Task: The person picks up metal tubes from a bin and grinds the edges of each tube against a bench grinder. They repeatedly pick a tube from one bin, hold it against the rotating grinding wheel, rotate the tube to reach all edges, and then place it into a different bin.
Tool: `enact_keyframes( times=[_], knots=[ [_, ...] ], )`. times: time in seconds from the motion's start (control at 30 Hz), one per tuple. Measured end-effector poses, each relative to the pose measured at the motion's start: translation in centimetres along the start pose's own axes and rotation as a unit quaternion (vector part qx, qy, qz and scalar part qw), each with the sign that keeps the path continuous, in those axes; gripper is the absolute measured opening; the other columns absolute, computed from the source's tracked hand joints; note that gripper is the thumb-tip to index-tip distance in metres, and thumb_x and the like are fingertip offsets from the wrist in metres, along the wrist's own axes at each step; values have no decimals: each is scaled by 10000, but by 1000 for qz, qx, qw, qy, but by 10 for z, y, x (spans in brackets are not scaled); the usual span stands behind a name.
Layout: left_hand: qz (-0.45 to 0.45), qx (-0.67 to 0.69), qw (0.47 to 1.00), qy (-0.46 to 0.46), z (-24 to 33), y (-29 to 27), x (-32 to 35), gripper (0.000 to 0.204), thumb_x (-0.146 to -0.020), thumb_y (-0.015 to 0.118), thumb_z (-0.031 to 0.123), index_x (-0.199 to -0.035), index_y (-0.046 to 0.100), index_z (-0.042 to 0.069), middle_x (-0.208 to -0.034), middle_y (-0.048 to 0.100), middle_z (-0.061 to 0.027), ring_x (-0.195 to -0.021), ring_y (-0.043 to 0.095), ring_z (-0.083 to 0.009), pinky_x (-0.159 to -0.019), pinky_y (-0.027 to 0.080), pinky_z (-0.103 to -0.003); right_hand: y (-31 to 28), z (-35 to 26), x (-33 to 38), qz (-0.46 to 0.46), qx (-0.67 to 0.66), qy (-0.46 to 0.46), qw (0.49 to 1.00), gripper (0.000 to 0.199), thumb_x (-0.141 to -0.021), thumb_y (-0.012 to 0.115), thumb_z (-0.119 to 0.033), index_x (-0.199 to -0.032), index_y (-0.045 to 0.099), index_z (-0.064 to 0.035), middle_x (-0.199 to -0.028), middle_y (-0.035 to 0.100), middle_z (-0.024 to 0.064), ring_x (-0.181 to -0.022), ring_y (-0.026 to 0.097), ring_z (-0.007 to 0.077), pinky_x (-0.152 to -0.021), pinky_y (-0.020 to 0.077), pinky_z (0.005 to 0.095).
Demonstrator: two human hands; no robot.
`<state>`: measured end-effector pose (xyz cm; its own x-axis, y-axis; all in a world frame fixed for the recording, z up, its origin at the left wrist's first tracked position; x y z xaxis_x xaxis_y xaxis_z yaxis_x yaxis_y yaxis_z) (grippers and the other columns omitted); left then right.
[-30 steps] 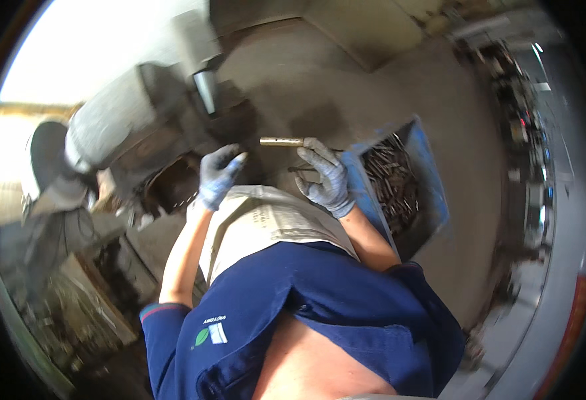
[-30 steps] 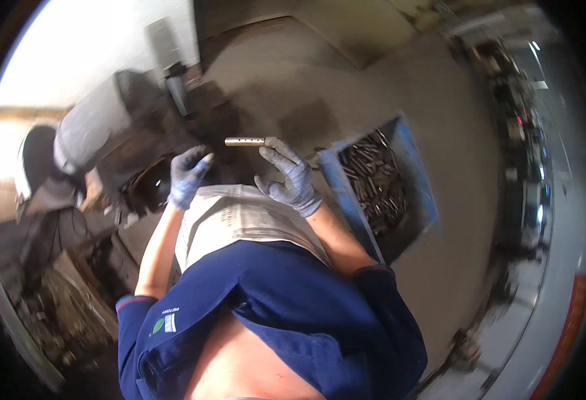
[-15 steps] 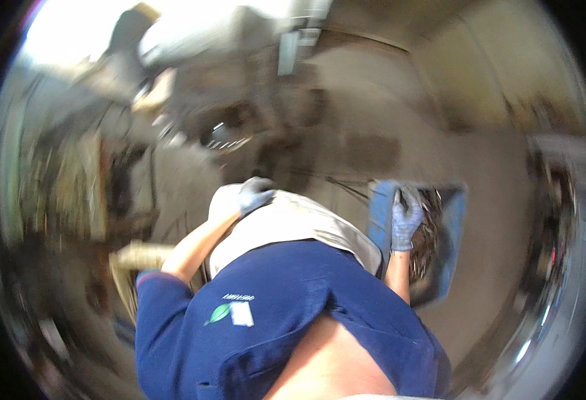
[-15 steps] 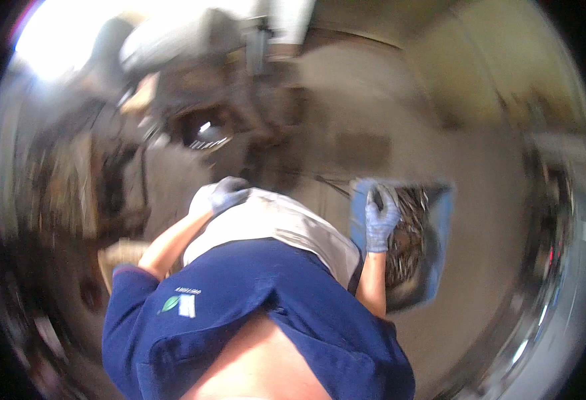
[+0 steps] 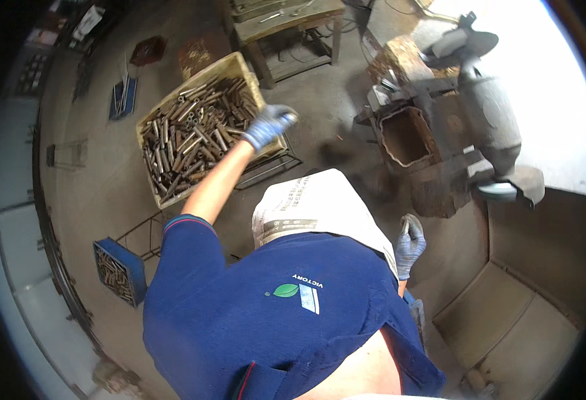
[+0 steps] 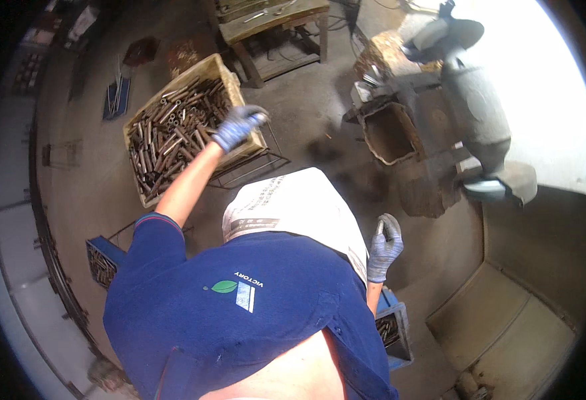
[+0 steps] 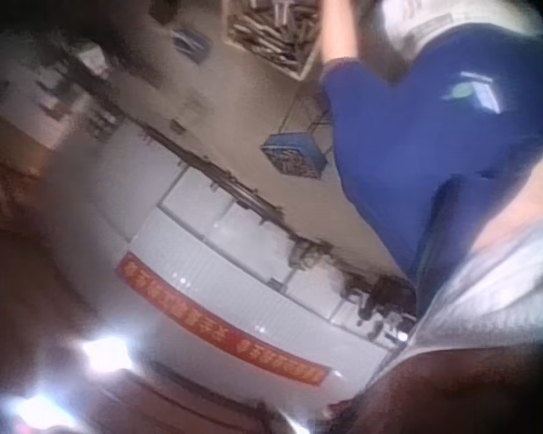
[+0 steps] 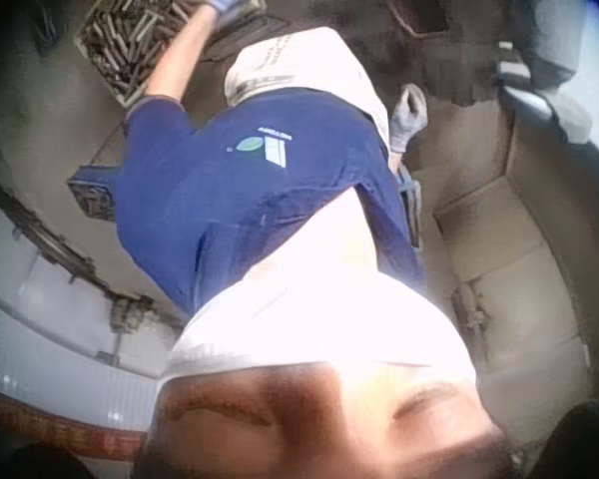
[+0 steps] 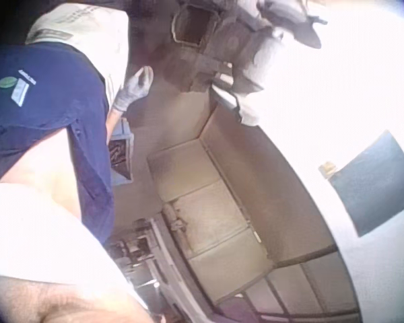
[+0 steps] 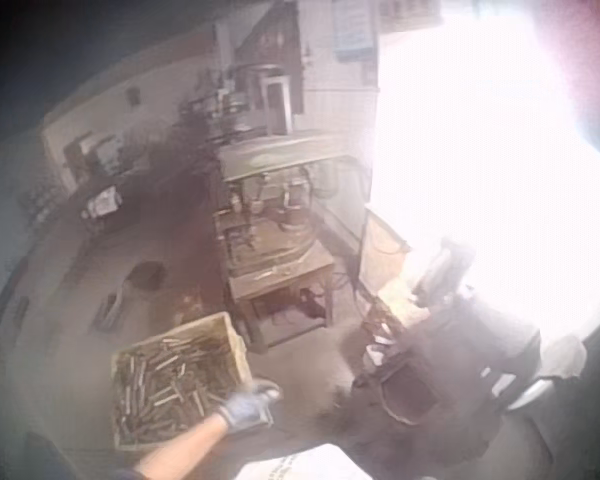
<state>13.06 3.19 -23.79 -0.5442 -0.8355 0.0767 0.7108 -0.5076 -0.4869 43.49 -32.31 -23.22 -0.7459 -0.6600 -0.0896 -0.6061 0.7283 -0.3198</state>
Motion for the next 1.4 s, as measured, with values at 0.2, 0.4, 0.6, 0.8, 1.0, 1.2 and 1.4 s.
enact_keyframes(
  times=[0.2, 0.4, 0.6, 0.8, 1.0, 1.2, 1.4],
  knots=[
    [34, -135, 960, -243, -135, -117, 8, 308, -768, 656, 266, -958, 669, 23, -851, 675, -149, -764, 653, -228, -726, 498, -329, 47, -30, -29, -55, 32, -13, 998, 86, -815, 614, 2, -882, 650, 39, -912, 660, 97, -811, 607, 150, -773, 485, 270],
    [-104, -393, 866, -291, -173, -76, -14, 307, -720, 585, 232, -946, 680, 48, -1030, 633, -186, -997, 609, -305, -814, 493, -388, 90, -58, -35, -108, 88, -42, 989, 134, -784, 626, 39, -915, 655, 33, -1000, 638, 109, -891, 608, 160, -788, 502, 256],
    [-113, -394, 863, -294, -217, -67, -25, 317, -704, 581, 215, -959, 680, 57, -1030, 633, -179, -982, 613, -317, -795, 504, -396, 88, -46, -34, -94, 64, -1, 994, 142, -787, 624, 27, -926, 649, 45, -1000, 637, 116, -888, 608, 162, -790, 501, 262],
    [67, -49, 969, -233, -157, -135, 5, 200, -766, 648, 157, -881, 657, -7, -816, 668, -118, -677, 641, -188, -632, 537, -299, 74, -36, -27, -70, 75, 1, 995, 136, -783, 629, 22, -915, 656, 35, -975, 647, 121, -882, 613, 163, -791, 499, 264],
    [71, 408, 909, -36, -23, -119, -12, 179, -836, 617, 44, -1009, 616, -7, -817, 650, -71, -690, 639, -133, -597, 562, -257, 91, -86, -42, -80, 54, -37, 995, 157, -754, 637, 33, -909, 660, 31, -980, 651, 127, -915, 620, 184, -801, 500, 285],
    [-113, 451, 886, 1, 101, 10, -47, 184, -871, 584, 93, -1017, 586, -19, -826, 639, -85, -695, 625, -133, -622, 529, -255, 132, -186, -66, -145, 77, -178, 970, 336, -658, 723, -53, -983, 651, -12, -1120, 600, 153, -990, 612, 264, -856, 484, 309],
    [-199, 555, 799, -120, 130, 130, -36, 132, -872, 539, 104, -923, 566, -15, -806, 629, -120, -694, 644, -192, -648, 562, -324, 107, -173, -63, -51, 97, -220, 969, 447, -631, 754, -84, -1053, 622, -15, -1168, 563, 179, -1050, 577, 307, -872, 482, 352]
  ],
)
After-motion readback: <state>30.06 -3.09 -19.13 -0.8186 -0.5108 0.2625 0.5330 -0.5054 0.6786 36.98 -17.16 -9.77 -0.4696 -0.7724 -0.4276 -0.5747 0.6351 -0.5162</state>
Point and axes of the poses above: each hand's wrist, its own x-axis away from the middle knuckle, its own y-axis out of the palm, z = x × y, the point moved 8 cm from there along -x, towards the middle knuckle
